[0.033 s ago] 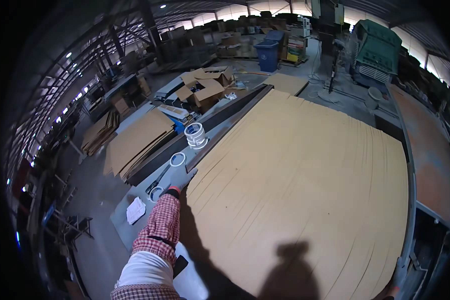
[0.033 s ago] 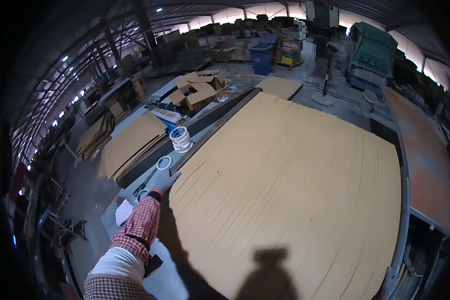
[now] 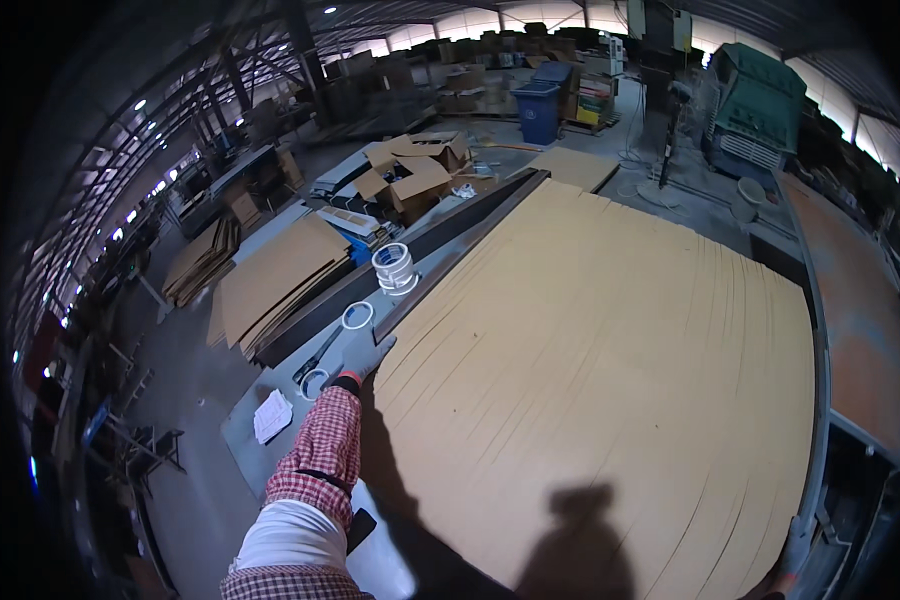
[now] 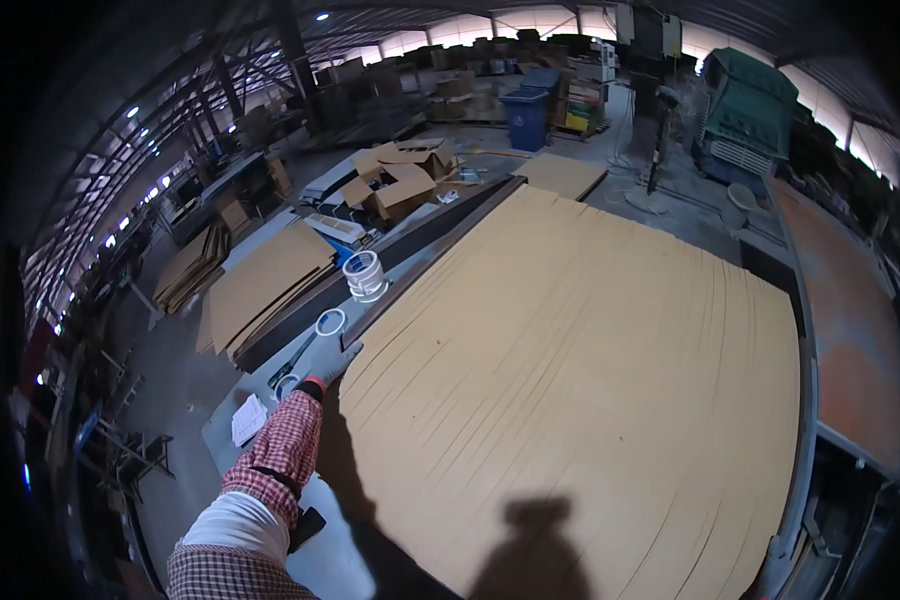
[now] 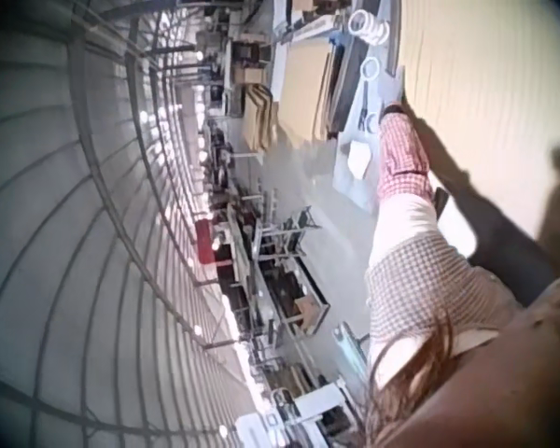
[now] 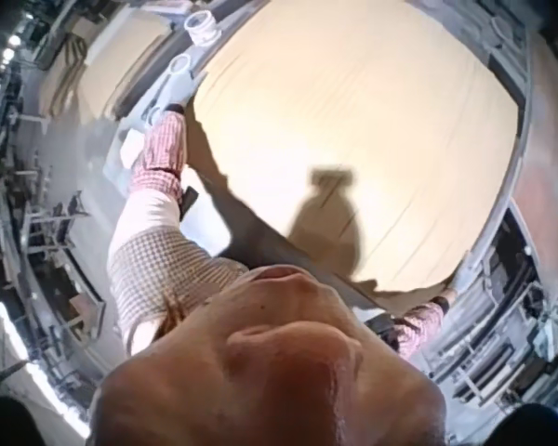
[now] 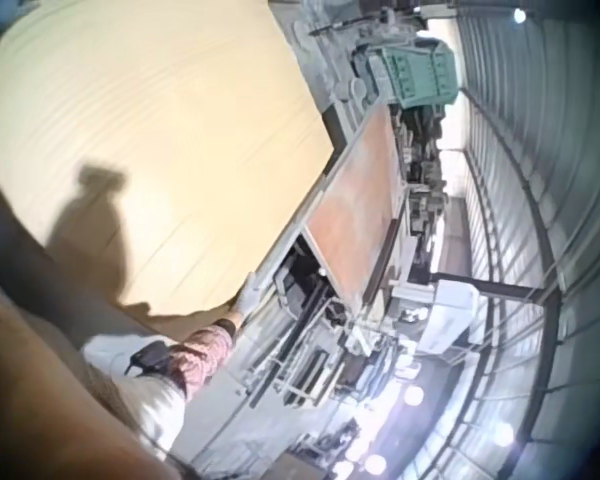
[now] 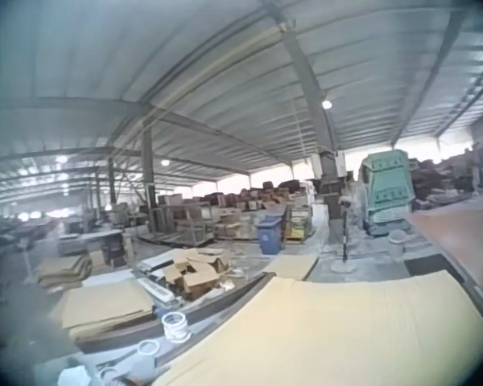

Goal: Operating an industrial panel saw and handling wooden veneer strips and cardboard sheets in a factory setting.

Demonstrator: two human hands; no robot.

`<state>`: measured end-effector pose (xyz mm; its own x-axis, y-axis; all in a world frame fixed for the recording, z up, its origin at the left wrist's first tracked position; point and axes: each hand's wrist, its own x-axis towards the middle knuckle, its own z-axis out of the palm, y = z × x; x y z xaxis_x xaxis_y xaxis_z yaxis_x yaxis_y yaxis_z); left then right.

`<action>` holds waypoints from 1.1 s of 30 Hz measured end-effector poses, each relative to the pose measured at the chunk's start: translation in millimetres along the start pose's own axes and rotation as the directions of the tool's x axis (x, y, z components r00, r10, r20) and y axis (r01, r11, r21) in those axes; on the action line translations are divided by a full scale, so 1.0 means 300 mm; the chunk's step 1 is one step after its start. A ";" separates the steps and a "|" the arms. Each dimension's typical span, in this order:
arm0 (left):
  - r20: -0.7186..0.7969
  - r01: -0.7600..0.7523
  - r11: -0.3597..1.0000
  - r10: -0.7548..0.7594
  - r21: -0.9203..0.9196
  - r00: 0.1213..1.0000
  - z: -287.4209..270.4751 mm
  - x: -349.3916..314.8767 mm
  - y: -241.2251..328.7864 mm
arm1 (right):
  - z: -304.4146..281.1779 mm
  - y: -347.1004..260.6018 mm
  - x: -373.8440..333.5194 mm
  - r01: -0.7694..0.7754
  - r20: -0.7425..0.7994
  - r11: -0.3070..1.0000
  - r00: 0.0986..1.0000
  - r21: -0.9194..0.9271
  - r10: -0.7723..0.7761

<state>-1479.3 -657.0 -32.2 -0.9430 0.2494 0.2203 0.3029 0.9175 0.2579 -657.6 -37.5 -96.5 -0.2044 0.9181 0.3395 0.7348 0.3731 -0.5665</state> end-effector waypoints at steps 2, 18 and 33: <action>0.037 -0.055 0.996 0.058 -0.070 0.998 -0.033 -0.046 -0.044 | -0.039 0.015 -0.017 -0.238 0.332 0.955 0.928 0.176 0.170; 0.021 -0.048 0.905 0.062 -0.423 0.998 -0.042 -0.291 -0.574 | -0.202 -1.410 -1.062 -0.005 0.307 0.904 0.941 0.427 -0.140; 0.279 -0.559 0.776 0.628 -0.290 0.727 -0.038 -0.075 -0.500 | 0.119 -2.331 -2.375 -0.036 0.649 0.946 0.736 0.323 -0.194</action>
<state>-1502.0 -803.7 -64.9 -0.5337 0.8436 0.0598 0.8026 0.4829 0.3502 -1048.8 -947.9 31.0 -0.7128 0.6897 -0.1276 0.4930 0.3633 -0.7906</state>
